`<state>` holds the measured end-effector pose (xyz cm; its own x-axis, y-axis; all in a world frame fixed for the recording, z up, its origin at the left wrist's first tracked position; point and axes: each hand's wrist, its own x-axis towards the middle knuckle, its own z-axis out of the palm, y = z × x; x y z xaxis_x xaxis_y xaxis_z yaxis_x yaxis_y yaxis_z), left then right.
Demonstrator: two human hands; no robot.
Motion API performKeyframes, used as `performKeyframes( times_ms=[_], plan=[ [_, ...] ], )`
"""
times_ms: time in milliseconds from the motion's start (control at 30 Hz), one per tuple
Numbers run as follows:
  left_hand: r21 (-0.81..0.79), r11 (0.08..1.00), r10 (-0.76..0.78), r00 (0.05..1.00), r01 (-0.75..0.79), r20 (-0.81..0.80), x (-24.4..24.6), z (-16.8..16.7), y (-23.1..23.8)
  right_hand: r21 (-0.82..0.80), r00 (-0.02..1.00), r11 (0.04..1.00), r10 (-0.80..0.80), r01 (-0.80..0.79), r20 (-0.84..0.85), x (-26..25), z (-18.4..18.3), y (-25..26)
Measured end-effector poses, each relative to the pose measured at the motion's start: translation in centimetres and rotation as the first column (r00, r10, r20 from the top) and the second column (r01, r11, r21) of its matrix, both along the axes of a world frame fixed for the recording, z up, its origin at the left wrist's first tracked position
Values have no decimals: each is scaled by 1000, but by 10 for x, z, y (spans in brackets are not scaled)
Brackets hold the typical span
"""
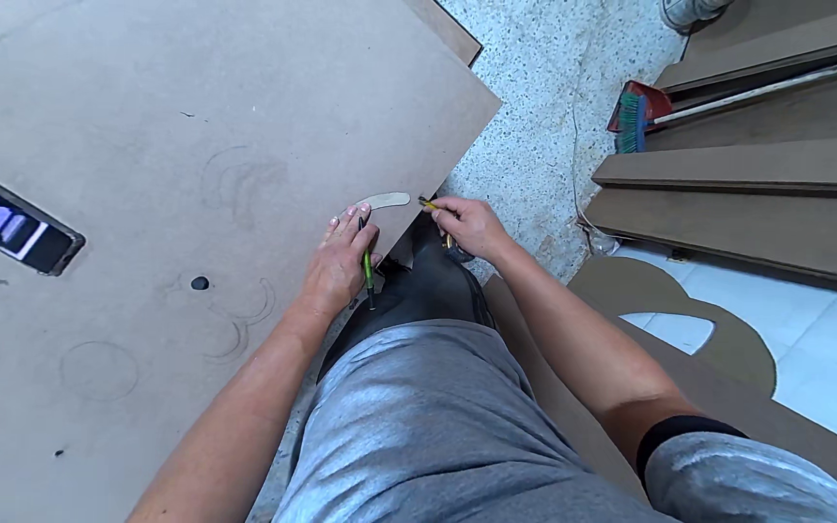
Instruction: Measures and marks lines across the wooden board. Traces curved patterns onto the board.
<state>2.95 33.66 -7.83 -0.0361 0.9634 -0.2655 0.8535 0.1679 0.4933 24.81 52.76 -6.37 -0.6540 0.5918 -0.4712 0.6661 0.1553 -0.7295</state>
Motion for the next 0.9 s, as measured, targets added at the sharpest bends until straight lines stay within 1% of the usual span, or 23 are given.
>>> performKeyframes(
  times_ms=[33,100,200,267,300,367,400,433,500,533,600,667,733,800,867,900],
  plan=[
    [-2,1000,1,1000,-1,3,0,0,0,69,1000,998,1,-1,2,-7,4,7],
    [0,1000,7,1000,-7,9,1,1,0,218,998,975,24,-38,64,-27,13,26],
    [16,1000,20,1000,-20,16,1,1,0,373,977,913,102,-166,186,-68,22,56],
    [9,1000,20,1000,-20,17,1,1,0,459,957,848,172,-264,232,-91,14,69],
    [8,1000,17,1000,-17,18,1,1,0,522,951,799,197,-297,239,-98,9,71],
    [11,1000,16,1000,-16,21,0,0,0,643,950,700,238,-312,202,-104,9,61],
    [11,1000,19,1000,-20,21,0,0,0,669,947,673,270,-315,175,-104,13,46],
    [12,1000,24,999,-24,26,0,0,-1,667,939,669,307,-328,154,-100,16,24],
    [23,999,25,999,-26,35,0,-3,-3,611,919,704,379,-362,108,-86,14,-25],
    [26,999,28,999,-28,32,1,-4,-3,585,912,719,401,-374,91,-78,8,-46],
    [27,999,29,999,-29,20,1,-4,-2,584,910,720,405,-374,83,-65,-9,-73],
    [28,999,33,998,-34,44,-1,-5,-3,610,915,699,386,-373,117,-61,-21,-83],
    [17,997,72,993,-74,97,-3,-2,-7,607,905,682,389,-408,171,-63,-21,-86],
    [43,984,165,976,-172,139,-6,0,-18,572,880,673,413,-469,236,-68,-14,-84],
    [83,952,281,948,-295,148,-9,-1,-38,538,859,672,430,-509,277,-75,-8,-82],
    [98,938,318,937,-334,147,-9,-2,-50,535,854,667,431,-519,291,-78,-6,-83]
  ],
)
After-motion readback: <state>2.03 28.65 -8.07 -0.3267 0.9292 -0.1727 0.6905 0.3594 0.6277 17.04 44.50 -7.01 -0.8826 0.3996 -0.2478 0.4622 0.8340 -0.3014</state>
